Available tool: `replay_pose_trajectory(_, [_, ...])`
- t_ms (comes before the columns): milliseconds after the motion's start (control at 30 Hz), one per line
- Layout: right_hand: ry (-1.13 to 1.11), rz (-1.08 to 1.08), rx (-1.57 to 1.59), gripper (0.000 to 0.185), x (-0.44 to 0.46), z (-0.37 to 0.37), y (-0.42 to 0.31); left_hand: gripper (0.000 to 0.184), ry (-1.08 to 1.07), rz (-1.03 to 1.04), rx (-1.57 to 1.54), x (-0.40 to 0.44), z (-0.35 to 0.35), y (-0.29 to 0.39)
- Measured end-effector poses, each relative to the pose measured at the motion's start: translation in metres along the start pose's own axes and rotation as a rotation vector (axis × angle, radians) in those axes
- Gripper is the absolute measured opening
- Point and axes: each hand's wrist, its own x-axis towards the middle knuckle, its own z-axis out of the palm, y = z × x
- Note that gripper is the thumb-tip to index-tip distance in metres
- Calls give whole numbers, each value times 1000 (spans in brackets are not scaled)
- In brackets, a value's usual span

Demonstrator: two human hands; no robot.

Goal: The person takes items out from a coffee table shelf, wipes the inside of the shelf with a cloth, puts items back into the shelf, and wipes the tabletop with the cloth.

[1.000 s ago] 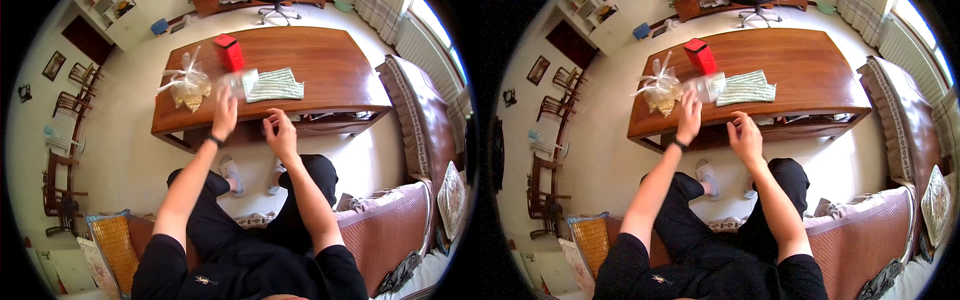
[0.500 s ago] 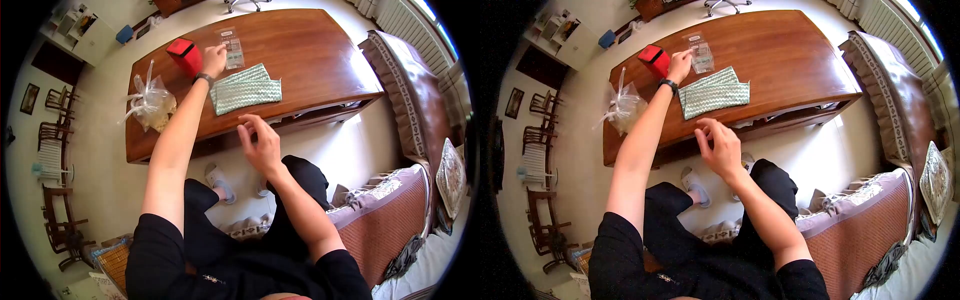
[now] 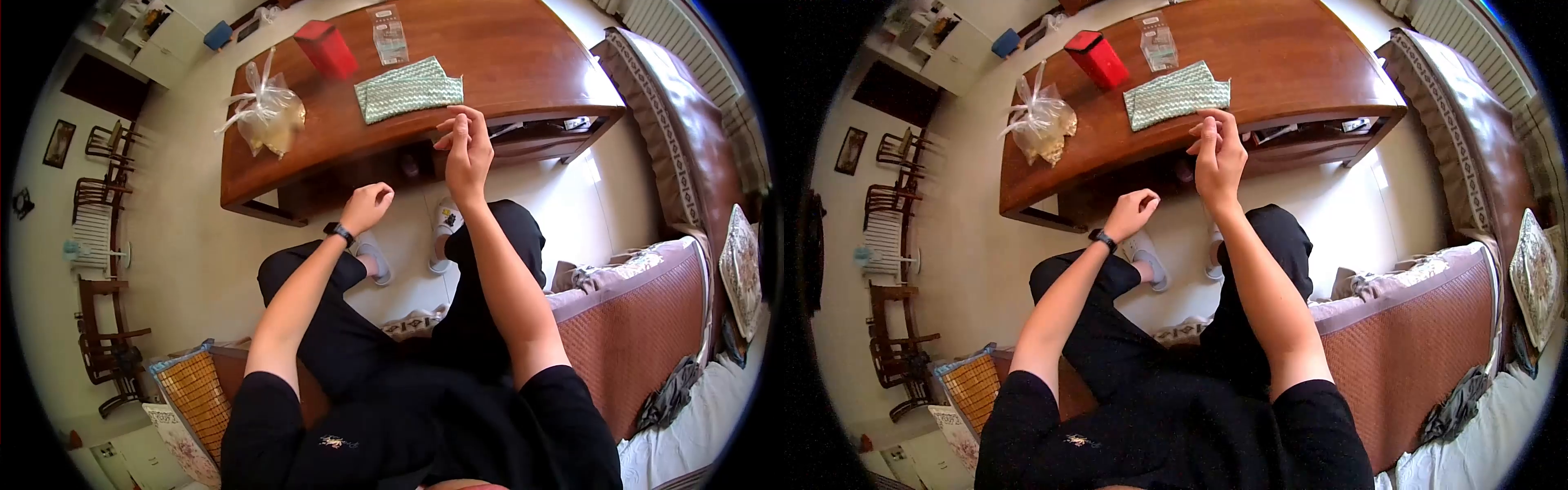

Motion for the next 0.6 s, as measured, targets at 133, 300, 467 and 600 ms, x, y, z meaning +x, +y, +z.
replay_pose_trajectory(133, [-71,62,47,28,2,1,3,42,-29,-64,216,51,65,-79])
replay_pose_trajectory(300, [-147,84,97,28,11,15,11,45,-68,47,275,148,140,-147])
replay_pose_trajectory(467, [-271,86,60,26,17,37,17,47,-223,-3,326,179,157,-143])
replay_pose_trajectory(600, [-301,77,15,24,13,49,14,50,-236,9,346,168,143,-136])
